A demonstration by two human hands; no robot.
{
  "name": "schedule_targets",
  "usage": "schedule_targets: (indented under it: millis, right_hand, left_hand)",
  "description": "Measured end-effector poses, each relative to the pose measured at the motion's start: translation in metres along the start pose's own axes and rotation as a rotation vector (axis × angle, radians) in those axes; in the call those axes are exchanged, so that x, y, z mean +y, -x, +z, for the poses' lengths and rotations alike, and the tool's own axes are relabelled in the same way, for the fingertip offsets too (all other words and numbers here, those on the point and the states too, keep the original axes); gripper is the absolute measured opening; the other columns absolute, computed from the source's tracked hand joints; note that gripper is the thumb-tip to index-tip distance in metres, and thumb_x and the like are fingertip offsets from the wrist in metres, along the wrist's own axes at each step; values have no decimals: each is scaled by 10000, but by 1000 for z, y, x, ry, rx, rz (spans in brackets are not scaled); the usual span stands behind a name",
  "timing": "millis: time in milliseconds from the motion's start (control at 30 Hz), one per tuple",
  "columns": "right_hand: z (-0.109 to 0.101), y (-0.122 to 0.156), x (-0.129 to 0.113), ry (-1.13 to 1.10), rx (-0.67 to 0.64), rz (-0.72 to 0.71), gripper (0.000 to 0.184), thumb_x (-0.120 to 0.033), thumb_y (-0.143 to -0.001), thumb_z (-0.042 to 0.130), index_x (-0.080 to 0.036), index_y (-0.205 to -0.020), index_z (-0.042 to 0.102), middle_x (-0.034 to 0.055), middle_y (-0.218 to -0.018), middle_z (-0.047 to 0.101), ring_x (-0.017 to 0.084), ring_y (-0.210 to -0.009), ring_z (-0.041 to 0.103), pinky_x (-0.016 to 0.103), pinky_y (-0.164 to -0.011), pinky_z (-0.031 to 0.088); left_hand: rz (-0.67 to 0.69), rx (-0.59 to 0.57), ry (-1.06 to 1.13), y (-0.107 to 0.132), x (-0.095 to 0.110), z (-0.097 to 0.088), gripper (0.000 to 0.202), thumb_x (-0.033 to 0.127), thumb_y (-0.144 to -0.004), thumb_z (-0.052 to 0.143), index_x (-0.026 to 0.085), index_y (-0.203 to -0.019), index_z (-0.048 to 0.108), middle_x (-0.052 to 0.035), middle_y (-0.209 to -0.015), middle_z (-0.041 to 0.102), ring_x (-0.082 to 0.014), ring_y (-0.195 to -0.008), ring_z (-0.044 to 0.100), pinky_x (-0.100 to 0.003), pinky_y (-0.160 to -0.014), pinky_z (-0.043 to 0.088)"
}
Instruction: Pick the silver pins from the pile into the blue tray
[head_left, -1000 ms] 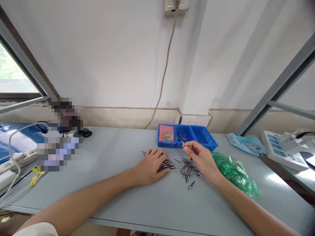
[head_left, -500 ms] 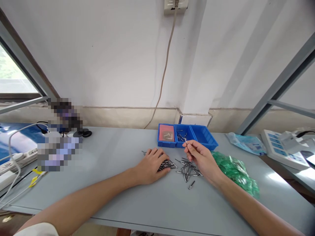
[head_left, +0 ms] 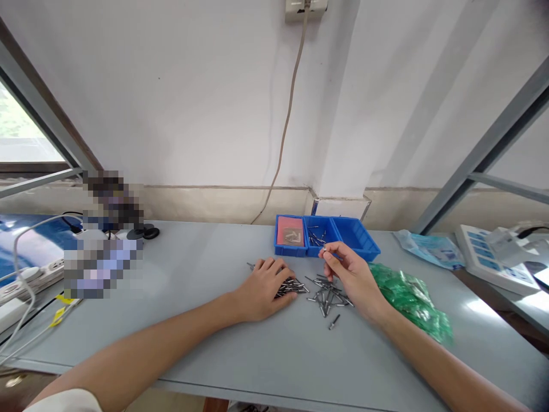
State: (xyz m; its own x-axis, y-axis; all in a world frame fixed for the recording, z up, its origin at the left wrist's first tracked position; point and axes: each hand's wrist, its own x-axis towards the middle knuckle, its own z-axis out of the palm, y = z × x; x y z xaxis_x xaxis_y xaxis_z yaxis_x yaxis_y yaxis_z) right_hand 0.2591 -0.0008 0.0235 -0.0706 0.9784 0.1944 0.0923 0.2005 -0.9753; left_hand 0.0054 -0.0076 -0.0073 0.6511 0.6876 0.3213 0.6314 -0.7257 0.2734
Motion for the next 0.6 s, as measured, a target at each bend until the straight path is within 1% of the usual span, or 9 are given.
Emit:
schedule_targets:
  millis: [67,167,233,400,500,600]
  right_hand:
    - [0,0,-1,12,9,-3,355,-584,-934,716,-242,-1016,670,36,-1038,638,131,-681,547,291,-615,484]
    - [-2,0,-1,-8,-15,14,351,-579,-951,699,-238,-1035,698,35,-990,633,129,-672,518,288,-617,461]
    - [-2,0,0,-66,-55,48,343,-566,-960,698,-234,-1042,713,30,-949,621,128,-672,505,283,-617,440]
    - [-2,2,-3,-292,-159,148,283,-500,-954,741,-223,-1011,727,10,-910,572,106,-660,461,264,-618,401]
    - [-1,2,-7,-372,-182,172,257,-469,-949,759,-219,-1005,730,5,-893,553,101,-663,448,259,-628,400]
    - [-1,2,-10,-397,-176,186,254,-463,-941,768,-218,-999,728,8,-881,548,109,-662,434,268,-626,402]
  left_hand:
    - [0,-2,1,0,0,0,277,434,-1046,605,243,-1246,581,-69,-1236,614,-271,-1073,533,-433,-929,398]
    - [0,-2,0,0,0,0,276,434,-1047,604,245,-1247,583,-67,-1229,612,-272,-1077,532,-434,-931,398]
    - [0,0,-1,0,1,-1,273,435,-1048,602,247,-1247,587,-67,-1227,611,-271,-1079,532,-433,-931,399]
    - [-4,0,-1,0,2,-1,280,445,-1051,596,252,-1254,590,-63,-1221,611,-266,-1079,529,-427,-928,402]
    - [-7,-2,-3,0,2,-1,284,446,-1049,598,250,-1254,589,-63,-1226,609,-266,-1079,528,-426,-929,400]
    - [-8,-4,-4,0,1,-1,278,441,-1051,598,250,-1252,588,-62,-1229,608,-268,-1082,528,-429,-934,398]
